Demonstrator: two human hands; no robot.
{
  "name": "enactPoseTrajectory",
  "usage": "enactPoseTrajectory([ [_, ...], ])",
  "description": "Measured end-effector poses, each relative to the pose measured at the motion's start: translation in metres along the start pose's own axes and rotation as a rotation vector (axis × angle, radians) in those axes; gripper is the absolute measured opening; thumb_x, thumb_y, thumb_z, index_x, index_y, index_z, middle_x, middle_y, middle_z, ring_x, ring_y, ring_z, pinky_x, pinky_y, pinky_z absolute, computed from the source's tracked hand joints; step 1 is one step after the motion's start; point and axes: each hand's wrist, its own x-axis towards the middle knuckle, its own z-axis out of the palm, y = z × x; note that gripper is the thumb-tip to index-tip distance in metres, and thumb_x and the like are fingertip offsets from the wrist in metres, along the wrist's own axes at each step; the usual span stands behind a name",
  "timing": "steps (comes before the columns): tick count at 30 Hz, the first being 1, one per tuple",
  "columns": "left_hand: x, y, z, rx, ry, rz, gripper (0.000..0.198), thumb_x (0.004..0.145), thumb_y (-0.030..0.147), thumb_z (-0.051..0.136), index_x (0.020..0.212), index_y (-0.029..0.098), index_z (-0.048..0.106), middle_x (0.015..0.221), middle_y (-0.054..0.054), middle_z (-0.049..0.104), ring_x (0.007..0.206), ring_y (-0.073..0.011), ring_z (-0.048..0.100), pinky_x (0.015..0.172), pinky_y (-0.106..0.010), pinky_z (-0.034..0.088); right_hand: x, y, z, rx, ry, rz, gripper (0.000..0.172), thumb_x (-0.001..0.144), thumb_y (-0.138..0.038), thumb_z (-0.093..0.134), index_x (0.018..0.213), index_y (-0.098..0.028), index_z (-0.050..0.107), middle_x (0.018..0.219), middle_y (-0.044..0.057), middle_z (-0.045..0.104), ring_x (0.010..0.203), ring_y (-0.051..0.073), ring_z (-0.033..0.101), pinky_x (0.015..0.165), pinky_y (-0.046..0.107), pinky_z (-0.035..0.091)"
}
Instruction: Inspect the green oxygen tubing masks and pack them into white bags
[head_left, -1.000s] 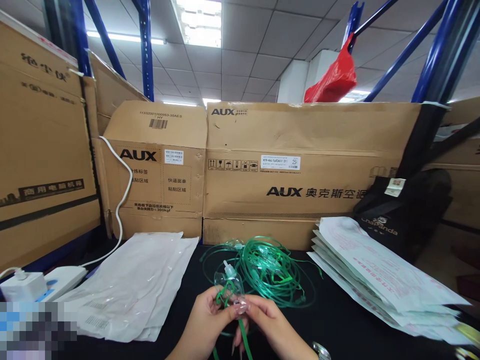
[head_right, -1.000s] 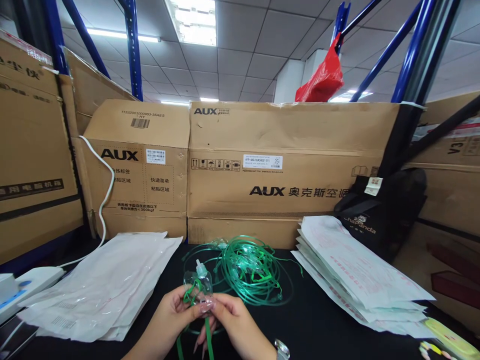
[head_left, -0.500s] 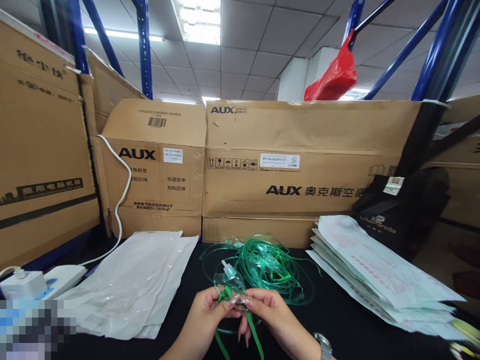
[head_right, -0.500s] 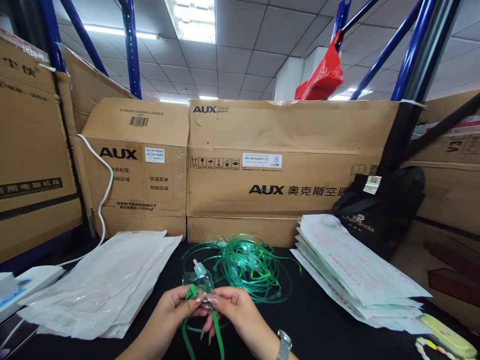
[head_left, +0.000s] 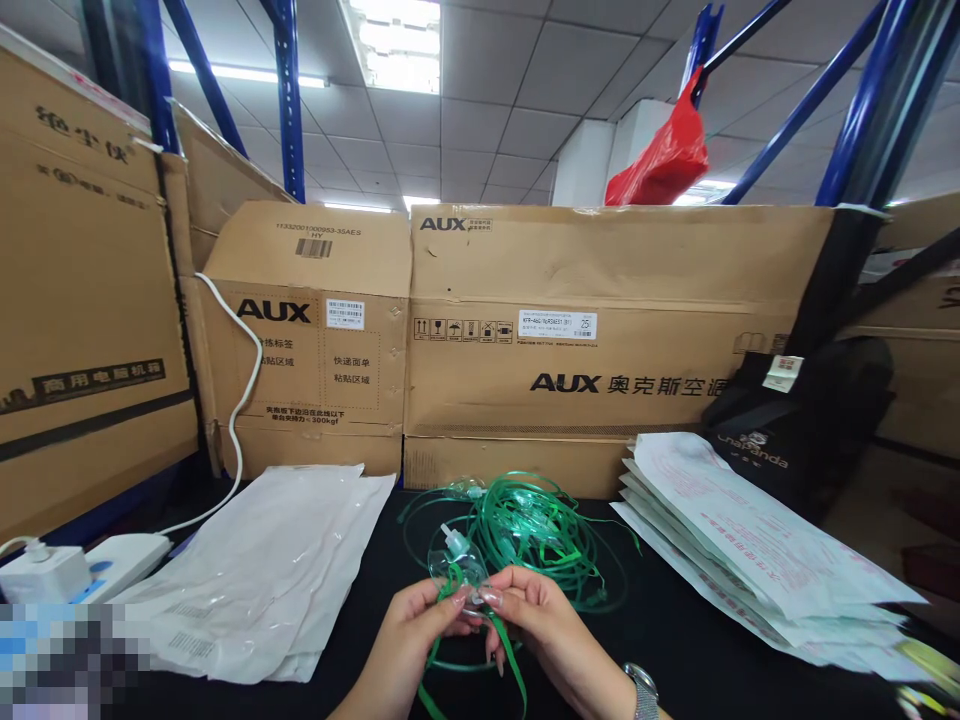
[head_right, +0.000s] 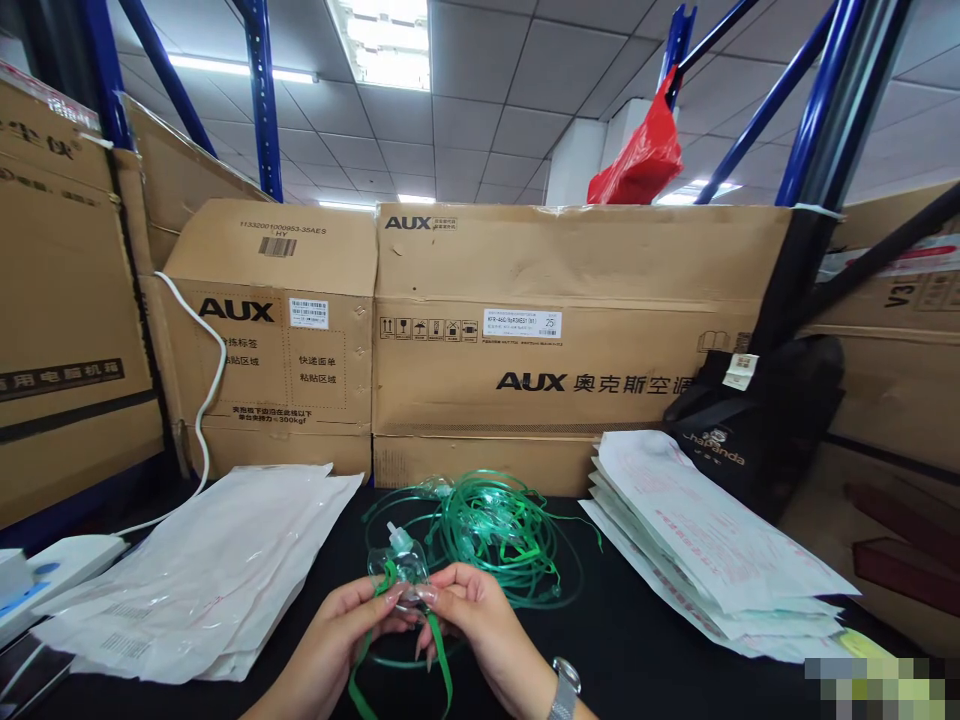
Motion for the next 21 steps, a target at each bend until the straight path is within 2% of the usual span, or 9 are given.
enactPoseTrajectory([
  [4,-0.0043,0.0049,0.0053,-0.05,-0.047,0.019,0.02,0.065,0.029,0.064,0.074,0.012,0.071,0.072,-0.009,0.07,0.071,-0.02,0.06,0.073,-0.031,0.043,0.0001,0.0006,-0.0021,-0.026,0.009,-0.018,0.025,0.065,-0.032,0.067,0.071,-0.012,0.053,0.051,0.001,0.063,0.041,0.011,0.055,0.042,0.021,0.042],
  [11,-0.0044,-0.0026,0.0057,-0.075,0.005,0.039,0.025,0.06,0.033,0.067,0.072,0.011,0.071,0.072,-0.01,0.07,0.072,-0.0222,0.06,0.074,-0.034,0.043,-0.0004,0.0021,0.0012,-0.099,0.047,-0.043,0.03,0.061,-0.037,0.068,0.068,-0.014,0.05,0.047,-0.001,0.061,0.041,0.013,0.057,0.042,0.022,0.043],
  [17,-0.0023,-0.0029,0.0022,-0.105,-0.043,-0.031,0.022,0.061,0.031,0.067,0.071,0.012,0.071,0.066,-0.009,0.07,0.064,-0.0192,0.06,0.067,-0.031,0.044,-0.0005,0.0015,0.0026,-0.1,0.072,-0.056,0.033,0.057,-0.037,0.071,0.067,-0.015,0.048,0.047,-0.002,0.061,0.043,0.014,0.059,0.044,0.022,0.043],
  [21,-0.0027,0.0012,-0.0015,-0.143,-0.092,-0.08,0.018,0.064,0.025,0.066,0.072,0.01,0.071,0.068,-0.01,0.07,0.066,-0.0184,0.06,0.069,-0.029,0.042,-0.0024,-0.0032,0.0035,-0.071,0.038,-0.052,0.031,0.059,-0.033,0.071,0.068,-0.014,0.049,0.049,0.0,0.063,0.043,0.013,0.059,0.045,0.023,0.044],
])
